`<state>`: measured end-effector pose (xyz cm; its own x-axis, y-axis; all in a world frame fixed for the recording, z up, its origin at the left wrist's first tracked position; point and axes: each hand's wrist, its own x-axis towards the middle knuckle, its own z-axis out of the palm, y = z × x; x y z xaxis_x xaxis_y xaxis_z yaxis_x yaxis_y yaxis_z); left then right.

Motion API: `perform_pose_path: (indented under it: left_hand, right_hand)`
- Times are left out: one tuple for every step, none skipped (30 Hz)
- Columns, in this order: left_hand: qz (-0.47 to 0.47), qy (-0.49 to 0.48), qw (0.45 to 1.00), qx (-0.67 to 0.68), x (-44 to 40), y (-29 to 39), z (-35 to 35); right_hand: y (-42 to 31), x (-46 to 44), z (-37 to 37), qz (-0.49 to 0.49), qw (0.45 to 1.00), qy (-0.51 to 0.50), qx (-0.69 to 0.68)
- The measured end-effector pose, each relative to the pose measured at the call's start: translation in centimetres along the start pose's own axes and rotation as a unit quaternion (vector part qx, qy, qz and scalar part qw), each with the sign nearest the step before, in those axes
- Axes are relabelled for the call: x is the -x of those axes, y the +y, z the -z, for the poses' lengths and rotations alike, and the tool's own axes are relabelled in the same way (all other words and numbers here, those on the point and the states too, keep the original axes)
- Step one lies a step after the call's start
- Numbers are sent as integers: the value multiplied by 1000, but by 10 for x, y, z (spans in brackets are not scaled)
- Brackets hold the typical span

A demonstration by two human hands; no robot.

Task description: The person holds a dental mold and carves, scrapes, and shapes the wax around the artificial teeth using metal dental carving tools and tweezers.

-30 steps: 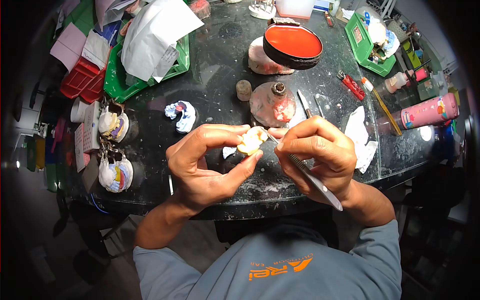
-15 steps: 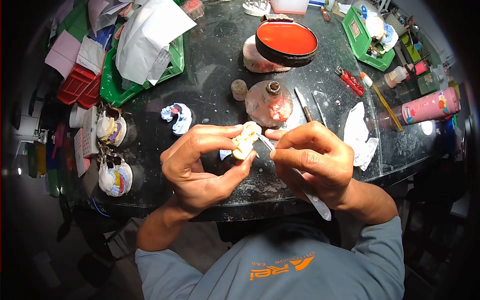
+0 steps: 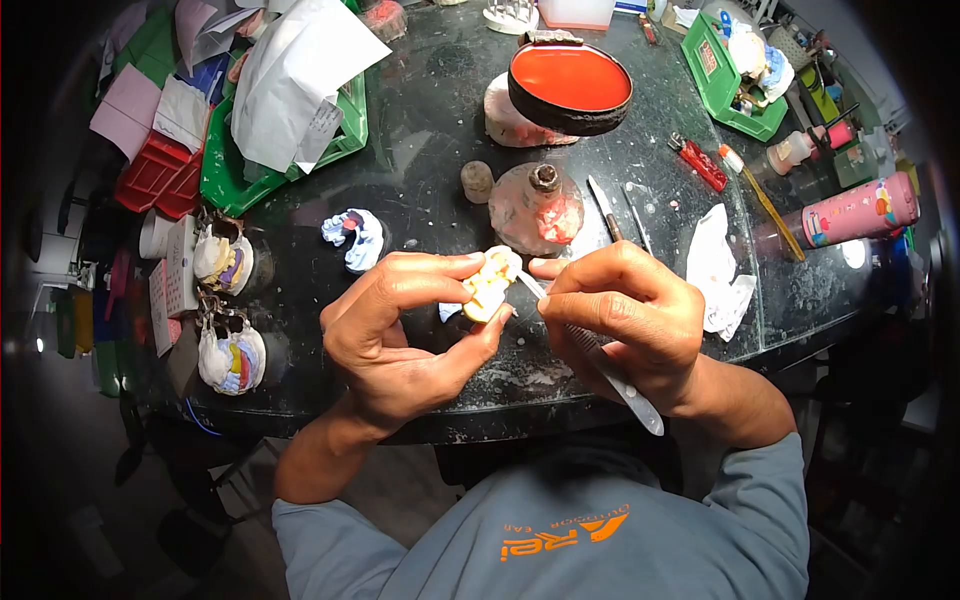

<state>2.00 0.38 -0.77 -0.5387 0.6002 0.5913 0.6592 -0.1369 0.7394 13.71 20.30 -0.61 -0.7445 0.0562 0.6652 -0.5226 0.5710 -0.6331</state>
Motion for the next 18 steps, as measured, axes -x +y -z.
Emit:
perform_pose_path:
  left_hand:
    - [2,0,1000,1,0,0,0]
    - [4,0,1000,2,1,0,0]
    - [7,0,1000,3,1,0,0]
    - [4,0,1000,4,1,-1,1]
    - [2,0,1000,4,2,-2,1]
    - [-1,0,1000,5,2,-2,1]
    - [32,24,998,46,1,-1,-1]
    - [65,47,993,87,1,1,-4]
    - [98,70,984,129,1,3,-7]
    - [125,50,980,146,2,1,-3]
    - [143,51,974,167,2,0,-1]
    - [160,51,968,188,1,-1,0]
    - [176,51,961,208,0,-2,1]
    - [178,53,956,226,-1,-3,1]
    - [185,56,953,233,-1,-2,1]
    - [192,57,950,239,-1,-2,1]
    - [199,58,947,245,-1,-2,0]
    - [200,59,946,248,-1,-2,0]
  right_hand:
    - [-1,-1,0,0,1000,1,-1]
    - [-1,-1,0,0,1000,3,-2]
    - [0,-1,0,3,1000,7,0]
    - [0,-1,0,6,1000,11,1]
    - [1,-1,0,9,1000,15,3]
    - [1,-2,0,9,999,32,0]
    - [2,-3,0,8,999,49,-3]
    - [2,-7,2,6,998,65,2]
    - [4,-9,4,0,997,80,10]
    - [7,-11,4,-12,995,101,-5]
    - [12,-11,3,-25,992,123,-20]
    - [16,-11,2,-38,988,145,-35]
    - [17,-11,1,-56,984,159,-57]
    - [17,-12,1,-73,982,160,-73]
    - [16,-13,2,-89,979,159,-88]
    - [16,-13,2,-105,976,160,-104]
    - [16,-13,2,-104,976,158,-107]
    - [17,-13,1,-104,976,158,-109]
